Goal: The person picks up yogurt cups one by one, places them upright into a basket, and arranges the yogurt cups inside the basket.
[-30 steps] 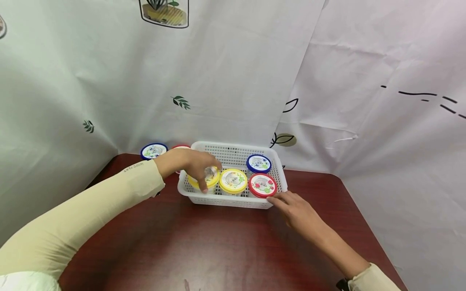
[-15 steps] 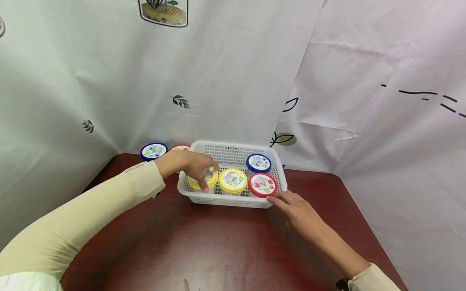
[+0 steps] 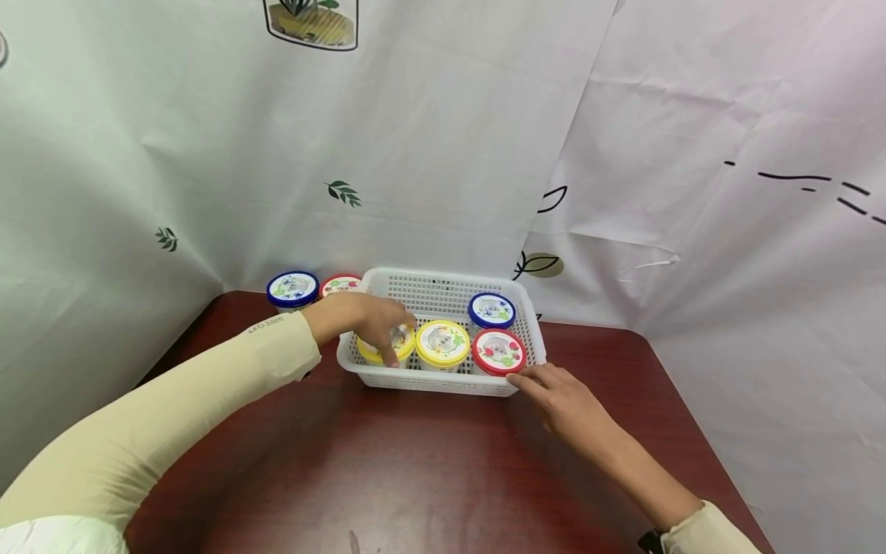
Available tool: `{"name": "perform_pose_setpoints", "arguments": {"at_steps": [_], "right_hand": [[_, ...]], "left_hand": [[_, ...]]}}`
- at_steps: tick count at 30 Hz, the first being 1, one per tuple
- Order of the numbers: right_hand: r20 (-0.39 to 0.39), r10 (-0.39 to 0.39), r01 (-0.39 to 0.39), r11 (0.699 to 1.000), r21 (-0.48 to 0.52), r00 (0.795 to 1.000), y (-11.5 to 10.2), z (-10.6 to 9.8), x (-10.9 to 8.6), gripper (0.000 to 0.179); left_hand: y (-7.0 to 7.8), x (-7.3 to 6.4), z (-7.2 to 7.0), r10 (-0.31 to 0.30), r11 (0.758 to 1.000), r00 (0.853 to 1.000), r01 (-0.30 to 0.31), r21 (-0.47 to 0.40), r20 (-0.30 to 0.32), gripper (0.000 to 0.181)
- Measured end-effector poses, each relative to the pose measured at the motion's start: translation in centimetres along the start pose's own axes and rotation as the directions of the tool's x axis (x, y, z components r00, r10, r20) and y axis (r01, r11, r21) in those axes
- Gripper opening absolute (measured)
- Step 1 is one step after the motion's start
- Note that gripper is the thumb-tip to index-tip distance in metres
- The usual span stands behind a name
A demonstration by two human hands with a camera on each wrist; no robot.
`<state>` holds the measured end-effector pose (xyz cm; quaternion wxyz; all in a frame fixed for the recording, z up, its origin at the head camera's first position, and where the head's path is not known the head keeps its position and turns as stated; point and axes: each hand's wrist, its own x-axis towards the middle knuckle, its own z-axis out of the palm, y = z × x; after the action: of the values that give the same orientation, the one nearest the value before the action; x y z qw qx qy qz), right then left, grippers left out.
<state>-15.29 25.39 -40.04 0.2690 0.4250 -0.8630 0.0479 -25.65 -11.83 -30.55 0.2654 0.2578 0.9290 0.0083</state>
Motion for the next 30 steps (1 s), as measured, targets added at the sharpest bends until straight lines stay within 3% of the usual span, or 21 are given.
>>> {"name": "perform_pose_setpoints", "arguments": {"at_steps": [18, 30], "right_hand": [[-0.001, 0.007, -0.007, 1.000, 0.009, 1.000, -0.03, -0.06, -0.06, 0.052], [0.009, 0.012, -0.012, 1.000, 0.010, 1.000, -0.08, -0.04, -0.07, 0.053]], "left_hand": [[-0.23, 0.36, 0.66, -0.028, 0.999, 0.999, 0.028, -0.029, -0.022, 0.090], [-0.36, 0.40, 0.43, 0.015, 1.000, 1.000, -0.015, -0.003, -0.006, 0.087]]}}
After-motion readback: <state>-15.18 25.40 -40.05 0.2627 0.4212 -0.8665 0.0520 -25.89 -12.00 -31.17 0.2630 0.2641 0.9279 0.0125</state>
